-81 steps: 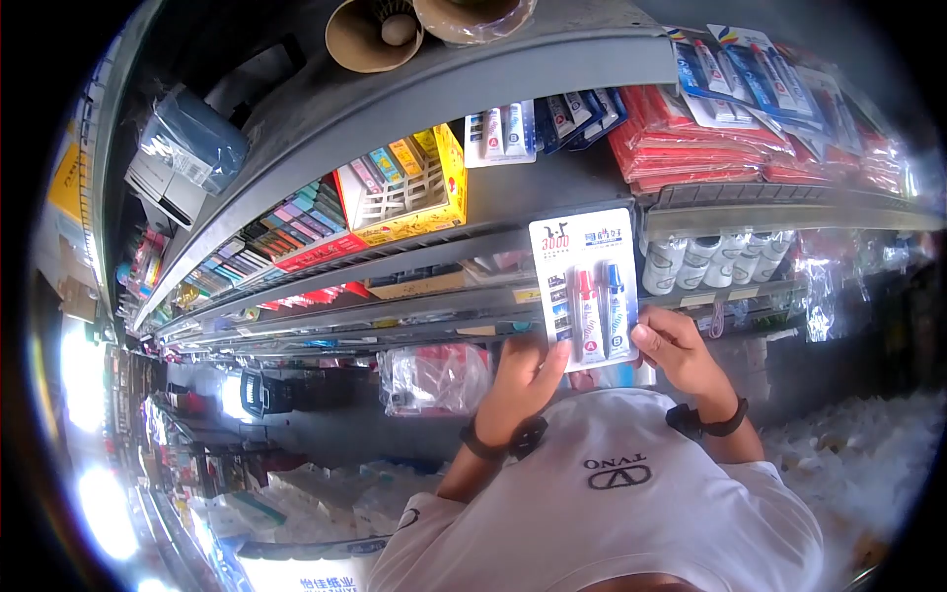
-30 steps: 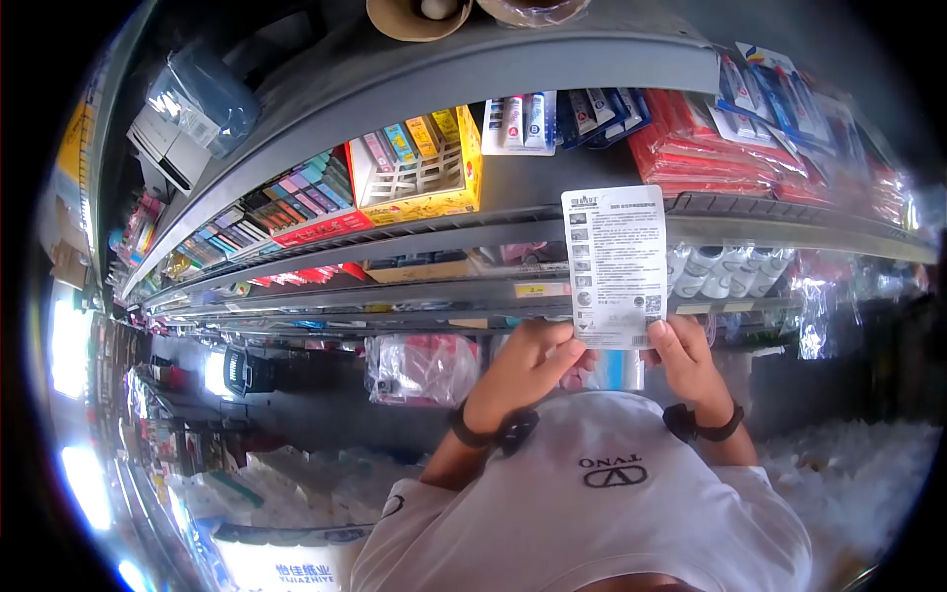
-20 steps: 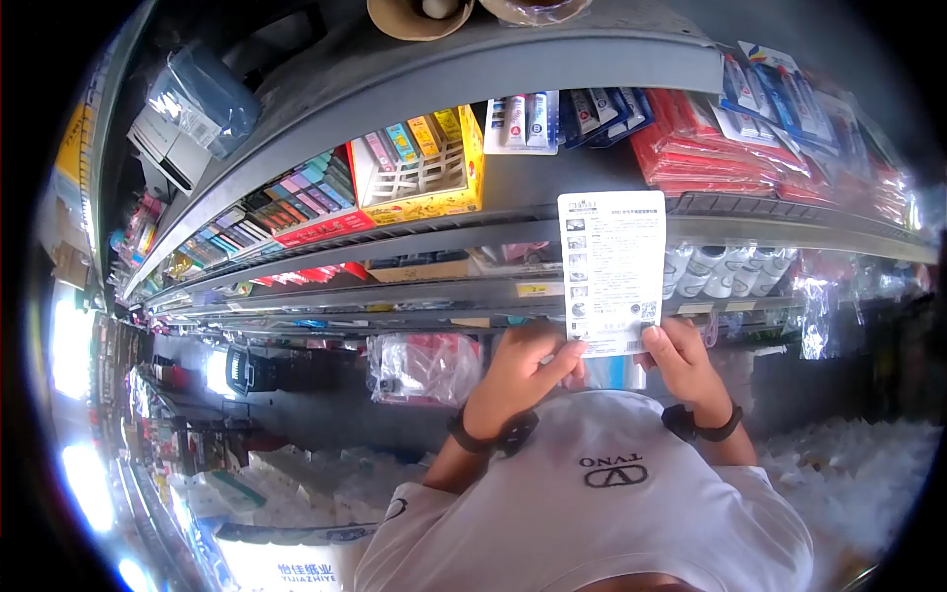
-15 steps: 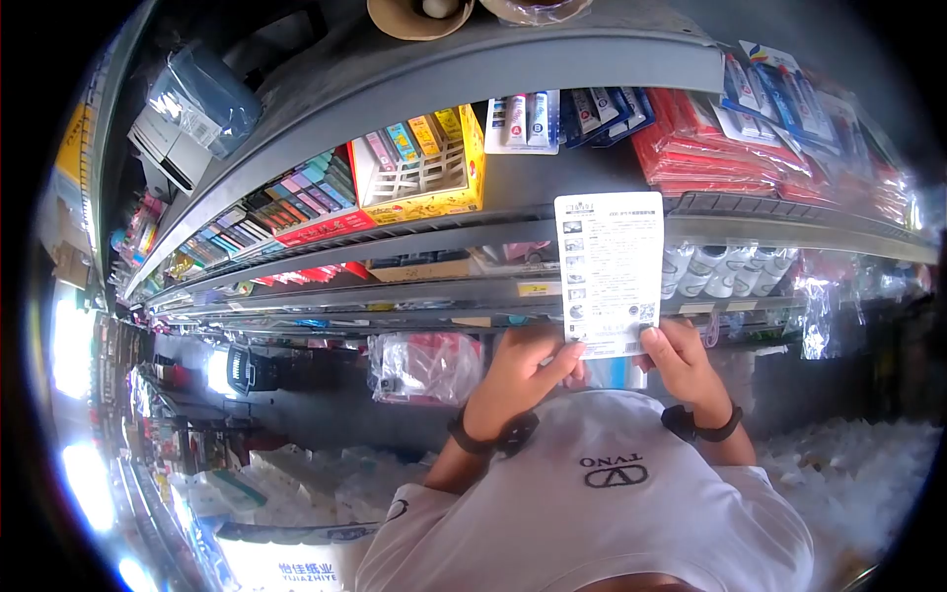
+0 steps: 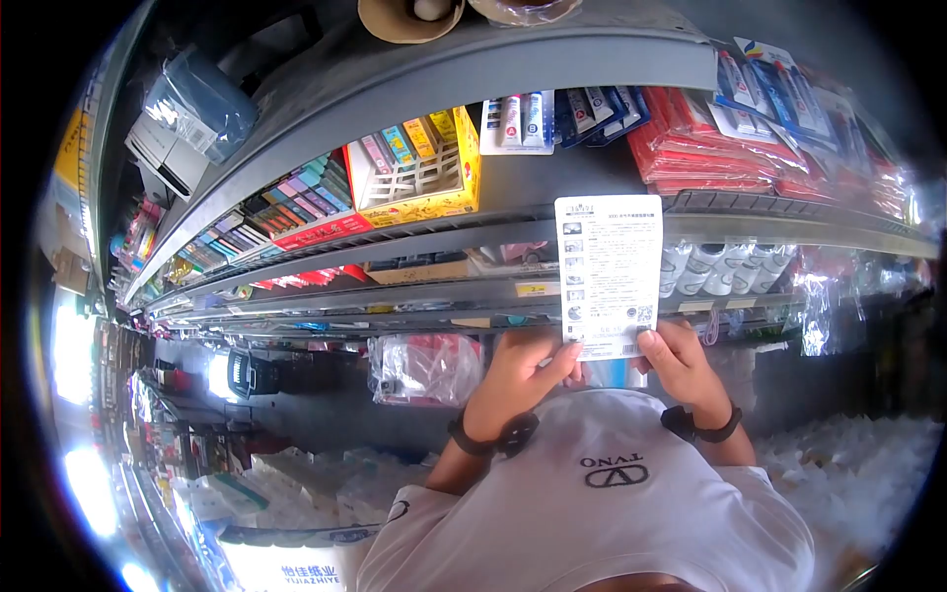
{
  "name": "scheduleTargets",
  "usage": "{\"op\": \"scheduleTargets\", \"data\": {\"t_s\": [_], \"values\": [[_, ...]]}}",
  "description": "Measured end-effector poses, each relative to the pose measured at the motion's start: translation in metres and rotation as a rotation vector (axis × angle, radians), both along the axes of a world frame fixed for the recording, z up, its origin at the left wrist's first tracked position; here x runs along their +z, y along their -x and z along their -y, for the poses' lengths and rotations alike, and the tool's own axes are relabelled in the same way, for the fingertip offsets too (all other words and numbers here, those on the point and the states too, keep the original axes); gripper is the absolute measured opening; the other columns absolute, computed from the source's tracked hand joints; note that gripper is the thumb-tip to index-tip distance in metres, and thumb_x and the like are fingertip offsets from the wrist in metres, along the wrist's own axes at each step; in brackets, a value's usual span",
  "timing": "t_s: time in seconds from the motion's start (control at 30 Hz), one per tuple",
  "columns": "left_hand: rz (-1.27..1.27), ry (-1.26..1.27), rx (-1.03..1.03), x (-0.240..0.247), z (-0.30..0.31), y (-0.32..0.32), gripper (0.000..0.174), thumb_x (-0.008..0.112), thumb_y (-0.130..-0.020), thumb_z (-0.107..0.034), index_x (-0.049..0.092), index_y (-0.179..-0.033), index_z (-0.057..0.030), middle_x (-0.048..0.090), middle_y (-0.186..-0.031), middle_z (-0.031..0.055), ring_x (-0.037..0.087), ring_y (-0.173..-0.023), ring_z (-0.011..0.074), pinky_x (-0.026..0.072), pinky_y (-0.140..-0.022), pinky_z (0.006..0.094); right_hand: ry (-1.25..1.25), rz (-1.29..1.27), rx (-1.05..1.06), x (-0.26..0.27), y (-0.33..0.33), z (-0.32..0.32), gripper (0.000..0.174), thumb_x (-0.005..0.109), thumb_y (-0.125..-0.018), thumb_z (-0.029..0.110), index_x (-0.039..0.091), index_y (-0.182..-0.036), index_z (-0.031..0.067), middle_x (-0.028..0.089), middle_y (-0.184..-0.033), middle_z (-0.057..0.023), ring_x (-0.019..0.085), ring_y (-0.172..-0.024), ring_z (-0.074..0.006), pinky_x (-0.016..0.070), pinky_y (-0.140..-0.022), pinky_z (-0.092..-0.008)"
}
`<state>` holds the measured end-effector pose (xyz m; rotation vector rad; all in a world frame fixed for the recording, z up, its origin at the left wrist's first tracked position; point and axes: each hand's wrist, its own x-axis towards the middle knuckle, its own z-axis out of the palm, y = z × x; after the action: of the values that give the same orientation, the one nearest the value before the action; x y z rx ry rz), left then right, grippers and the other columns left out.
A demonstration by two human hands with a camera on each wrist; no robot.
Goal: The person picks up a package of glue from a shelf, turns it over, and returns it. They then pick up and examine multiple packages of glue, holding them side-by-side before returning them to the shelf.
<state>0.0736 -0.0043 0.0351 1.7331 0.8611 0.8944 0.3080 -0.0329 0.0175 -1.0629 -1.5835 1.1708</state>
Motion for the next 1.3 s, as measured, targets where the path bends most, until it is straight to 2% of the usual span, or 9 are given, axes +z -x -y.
{"op": "scheduleTargets", "data": {"t_s": [0.4, 0.87, 1.0, 1.07, 1.13, 1.2, 1.27, 1.3], "values": [[0.000, -0.023, -0.008, -0.008, -0.001, 0.002, 0.023, 0.058, -0.094, -0.007, 0.064, -0.076, 0.0042, 0.067, -0.070, 0.0054, 0.059, -0.063, 0.0118, 0.0448, -0.059, 0.0261, -0.003, 0.000, -0.011, -0.003, 0.002, 0.000, 0.045, 0.048, -0.103, 0.033, 0.064, -0.084, -0.0043, 0.061, -0.063, -0.0060, 0.057, -0.055, -0.0122, 0.0443, -0.051, -0.0266], [0.006, -0.021, 0.009, -0.004, -0.001, 0.000, 0.023, 0.059, -0.094, -0.008, 0.065, -0.074, 0.0032, 0.067, -0.070, 0.0059, 0.058, -0.063, 0.0129, 0.0433, -0.058, 0.0262, -0.012, -0.006, 0.001, -0.004, 0.001, -0.001, 0.044, 0.048, -0.103, 0.033, 0.064, -0.083, -0.0027, 0.061, -0.063, -0.0053, 0.057, -0.055, -0.0118, 0.0444, -0.051, -0.0265], [0.014, -0.043, 0.010, -0.004, -0.002, -0.001, 0.023, 0.060, -0.093, -0.007, 0.064, -0.073, 0.0035, 0.067, -0.070, 0.0064, 0.059, -0.061, 0.0143, 0.0435, -0.057, 0.0277, -0.014, -0.005, -0.006, 0.000, 0.001, 0.000, 0.040, 0.048, -0.103, 0.027, 0.063, -0.081, -0.0027, 0.061, -0.063, -0.0060, 0.058, -0.055, -0.0125, 0.0443, -0.051, -0.0272], [-0.099, -0.105, 0.010, -0.010, -0.004, 0.003, 0.017, 0.062, -0.091, -0.009, 0.066, -0.080, 0.0032, 0.069, -0.077, 0.0084, 0.063, -0.068, 0.0165, 0.0469, -0.062, 0.0290, -0.025, -0.013, -0.017, 0.001, 0.001, 0.000, 0.037, 0.049, -0.102, 0.024, 0.062, -0.078, -0.0022, 0.061, -0.062, -0.0071, 0.058, -0.055, -0.0135, 0.0441, -0.051, -0.0277], [-0.137, -0.187, 0.044, -0.010, -0.006, 0.004, 0.012, 0.064, -0.089, -0.009, 0.066, -0.092, 0.0028, 0.070, -0.087, 0.0102, 0.066, -0.078, 0.0198, 0.0500, -0.070, 0.0314, -0.191, 0.053, -0.041, 0.004, -0.006, -0.001, 0.031, 0.055, -0.097, 0.019, 0.060, -0.074, -0.0012, 0.060, -0.061, -0.0092, 0.057, -0.052, -0.0164, 0.0447, -0.050, -0.0288], [-0.098, -0.280, 0.106, -0.006, -0.007, -0.003, 0.025, 0.065, -0.086, -0.008, 0.064, -0.109, 0.0024, 0.070, -0.101, 0.0117, 0.069, -0.092, 0.0242, 0.0528, -0.082, 0.0347, -0.428, 0.165, -0.061, 0.012, -0.011, -0.005, 0.027, 0.061, -0.090, 0.016, 0.058, -0.069, 0.0007, 0.058, -0.060, -0.0100, 0.055, -0.050, -0.0190, 0.0451, -0.049, -0.0297], [-0.004, -0.203, 0.045, -0.004, -0.007, -0.006, 0.044, 0.067, -0.085, -0.012, 0.055, -0.125, 0.0016, 0.066, -0.114, 0.0137, 0.065, -0.105, 0.0261, 0.0502, -0.090, 0.0356, -0.736, 0.327, -0.086, 0.026, -0.017, -0.012, 0.025, 0.067, -0.083, 0.015, 0.055, -0.064, 0.0034, 0.055, -0.058, -0.0095, 0.053, -0.048, -0.0213, 0.0454, -0.048, -0.0306], [0.043, -0.164, 0.015, -0.004, -0.007, -0.007, 0.053, 0.067, -0.085, -0.014, 0.050, -0.133, 0.0012, 0.064, -0.121, 0.0147, 0.063, -0.112, 0.0271, 0.0489, -0.093, 0.0360, -0.782, 0.409, -0.089, 0.035, -0.015, -0.011, 0.025, 0.068, -0.081, 0.015, 0.054, -0.063, 0.0047, 0.054, -0.057, -0.0084, 0.051, -0.048, -0.0214, 0.0455, -0.047, -0.0309]]}}
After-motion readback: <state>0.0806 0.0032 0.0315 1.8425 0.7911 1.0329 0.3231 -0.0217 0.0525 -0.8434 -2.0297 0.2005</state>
